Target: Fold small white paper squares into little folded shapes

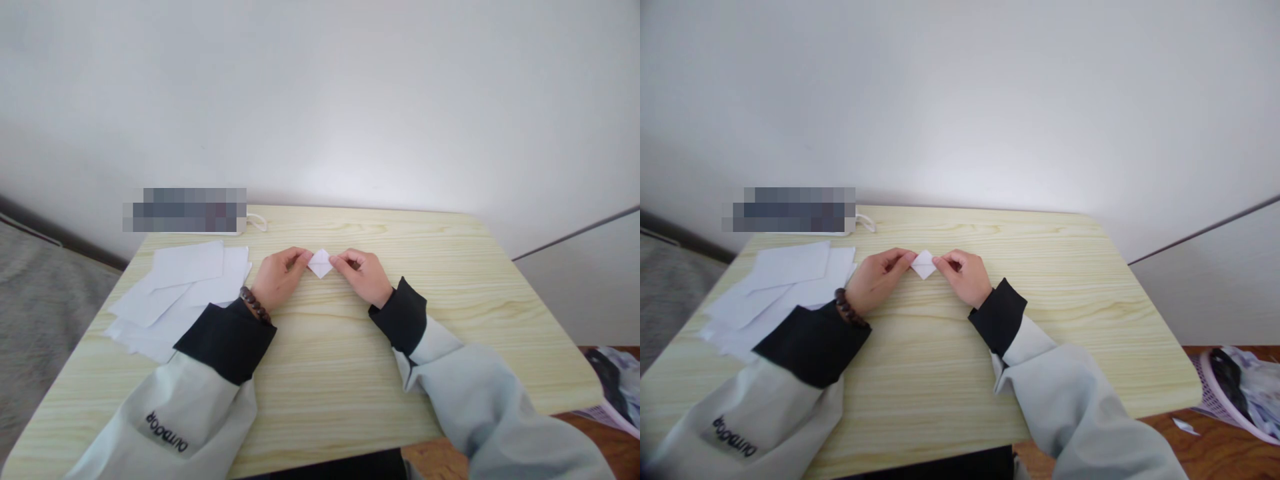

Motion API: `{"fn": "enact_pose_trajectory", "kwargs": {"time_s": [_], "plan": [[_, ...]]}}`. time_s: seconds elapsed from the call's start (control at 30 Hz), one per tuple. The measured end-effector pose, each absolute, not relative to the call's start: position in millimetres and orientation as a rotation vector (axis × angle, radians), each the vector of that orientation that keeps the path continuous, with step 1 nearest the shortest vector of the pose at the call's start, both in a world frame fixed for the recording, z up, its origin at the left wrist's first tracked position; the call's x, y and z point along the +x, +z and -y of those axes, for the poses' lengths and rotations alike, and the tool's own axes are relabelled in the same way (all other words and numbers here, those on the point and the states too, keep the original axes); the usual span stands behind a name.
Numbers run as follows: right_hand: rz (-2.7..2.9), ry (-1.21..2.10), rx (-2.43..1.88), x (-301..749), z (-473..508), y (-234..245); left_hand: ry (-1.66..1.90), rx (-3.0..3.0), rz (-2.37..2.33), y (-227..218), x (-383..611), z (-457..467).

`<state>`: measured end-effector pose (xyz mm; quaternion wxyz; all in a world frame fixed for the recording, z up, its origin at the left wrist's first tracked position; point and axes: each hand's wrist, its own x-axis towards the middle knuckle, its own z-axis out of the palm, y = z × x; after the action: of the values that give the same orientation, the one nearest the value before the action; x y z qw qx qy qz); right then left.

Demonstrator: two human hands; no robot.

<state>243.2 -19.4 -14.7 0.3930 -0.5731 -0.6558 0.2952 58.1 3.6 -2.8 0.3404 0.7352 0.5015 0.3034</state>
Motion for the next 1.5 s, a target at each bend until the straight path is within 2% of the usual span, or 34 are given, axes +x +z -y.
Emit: {"fn": "enact_pose_trajectory", "kwargs": {"time_s": [0.73,1.07,1.5], "plan": [[1.779,0.659,-1.421,245.8,18.6,-18.5,0.764,1.851,-1.242,-5.0,56.7,-4.5],[1.565,0.891,-1.349,244.0,21.3,-16.2,0.782,1.831,-1.249,-1.1,58.2,-2.1],[1.592,0.806,-1.338,245.0,21.3,-18.0,0.842,1.792,-1.235,-5.4,56.6,-4.4]]}}
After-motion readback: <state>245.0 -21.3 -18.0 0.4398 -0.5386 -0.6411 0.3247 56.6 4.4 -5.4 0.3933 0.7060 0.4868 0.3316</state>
